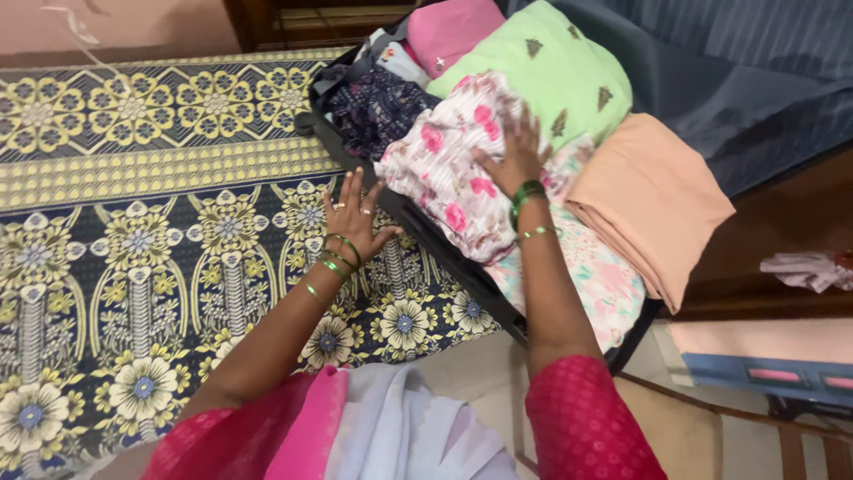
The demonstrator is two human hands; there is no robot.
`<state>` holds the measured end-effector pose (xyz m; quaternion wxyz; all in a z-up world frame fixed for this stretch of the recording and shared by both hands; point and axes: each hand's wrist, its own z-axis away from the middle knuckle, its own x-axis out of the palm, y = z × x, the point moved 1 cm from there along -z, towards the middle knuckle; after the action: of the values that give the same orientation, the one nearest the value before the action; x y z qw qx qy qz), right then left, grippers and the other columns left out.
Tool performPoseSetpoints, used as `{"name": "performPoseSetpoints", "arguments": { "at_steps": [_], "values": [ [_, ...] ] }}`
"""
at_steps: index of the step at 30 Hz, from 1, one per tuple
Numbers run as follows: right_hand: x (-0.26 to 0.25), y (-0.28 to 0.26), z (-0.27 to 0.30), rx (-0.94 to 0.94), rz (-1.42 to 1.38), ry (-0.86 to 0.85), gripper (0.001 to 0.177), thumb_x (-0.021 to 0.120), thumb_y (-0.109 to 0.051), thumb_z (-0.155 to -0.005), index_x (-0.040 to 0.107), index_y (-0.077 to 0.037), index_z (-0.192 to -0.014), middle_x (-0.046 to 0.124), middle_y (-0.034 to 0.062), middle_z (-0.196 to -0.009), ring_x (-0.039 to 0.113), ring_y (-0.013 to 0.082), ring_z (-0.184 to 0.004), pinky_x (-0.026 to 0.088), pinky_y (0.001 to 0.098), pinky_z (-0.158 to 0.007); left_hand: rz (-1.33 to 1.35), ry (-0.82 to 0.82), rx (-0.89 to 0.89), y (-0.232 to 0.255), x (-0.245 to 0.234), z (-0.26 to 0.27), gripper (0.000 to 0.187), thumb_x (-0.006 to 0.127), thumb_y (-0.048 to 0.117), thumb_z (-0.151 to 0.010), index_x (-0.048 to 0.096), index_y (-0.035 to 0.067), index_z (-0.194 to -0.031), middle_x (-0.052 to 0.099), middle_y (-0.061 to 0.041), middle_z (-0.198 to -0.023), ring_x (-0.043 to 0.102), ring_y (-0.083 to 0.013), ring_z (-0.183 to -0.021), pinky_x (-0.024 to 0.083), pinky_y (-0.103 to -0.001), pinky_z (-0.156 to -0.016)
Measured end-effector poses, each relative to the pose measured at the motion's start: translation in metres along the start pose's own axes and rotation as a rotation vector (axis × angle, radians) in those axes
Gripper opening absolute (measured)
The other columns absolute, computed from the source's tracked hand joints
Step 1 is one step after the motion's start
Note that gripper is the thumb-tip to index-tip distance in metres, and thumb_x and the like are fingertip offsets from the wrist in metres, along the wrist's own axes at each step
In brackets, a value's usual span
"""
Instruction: The person folds a floral print garment and a purple garment on a patterned table and places them into an open suitcase.
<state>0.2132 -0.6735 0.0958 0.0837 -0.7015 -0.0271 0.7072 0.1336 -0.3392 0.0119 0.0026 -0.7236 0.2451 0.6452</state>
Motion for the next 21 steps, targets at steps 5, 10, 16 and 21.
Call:
{"name": "performPoseSetpoints", "arguments": {
  "at_steps": [5, 10, 16, 21],
  "values": [
    [-0.025, -0.031, 0.056, -0.074, -0.052, 0.155, 0.093, 0.067, -0.067, -0.086, 0.031, -0.035, -0.165, 0.013, 0.0086, -0.175, 0.005, 0.0370, -0.162, 0.004, 0.0783, -0.117, -0.014, -0.147, -0.040, -0.023, 0.007, 0.044, 0.102, 0.053, 0.083, -0.081, 0.035, 0.019, -0.158, 0.014, -0.019, -0.168, 0.012, -0.0367, -0.155, 0.013, -0.069, -0.118],
    [-0.020, -0.074, 0.109, -0.206, -0.086, 0.406, 0.086, 0.069, -0.063, -0.089, 0.043, -0.022, -0.159, 0.027, 0.0156, -0.170, 0.020, 0.0401, -0.157, 0.009, 0.0786, -0.117, -0.080, -0.275, -0.112, -0.065, 0.008, 0.098, 0.100, 0.052, 0.083, -0.081, 0.033, 0.022, -0.157, 0.010, -0.017, -0.169, 0.010, -0.0344, -0.156, 0.011, -0.068, -0.120],
    [0.119, -0.190, 0.216, -0.278, -0.156, 0.238, 0.068, 0.066, -0.059, -0.090, 0.054, -0.024, -0.147, 0.037, 0.0081, -0.168, 0.030, 0.0326, -0.158, 0.013, 0.0745, -0.121, -0.160, -0.565, -0.187, -0.129, -0.009, 0.188, 0.102, 0.050, 0.083, -0.083, 0.024, 0.023, -0.161, 0.003, -0.014, -0.171, 0.004, -0.0327, -0.157, 0.010, -0.069, -0.117],
    [0.222, -0.301, 0.300, -0.189, 0.065, -0.429, 0.104, 0.064, -0.073, -0.080, 0.022, -0.022, -0.162, 0.001, 0.0199, -0.169, 0.002, 0.0448, -0.155, 0.009, 0.0767, -0.113, -0.184, -0.545, -0.155, -0.188, -0.020, 0.301, 0.090, 0.047, 0.076, -0.089, 0.024, 0.029, -0.162, 0.005, -0.007, -0.172, 0.005, -0.0299, -0.158, 0.006, -0.070, -0.120]
  ]
}}
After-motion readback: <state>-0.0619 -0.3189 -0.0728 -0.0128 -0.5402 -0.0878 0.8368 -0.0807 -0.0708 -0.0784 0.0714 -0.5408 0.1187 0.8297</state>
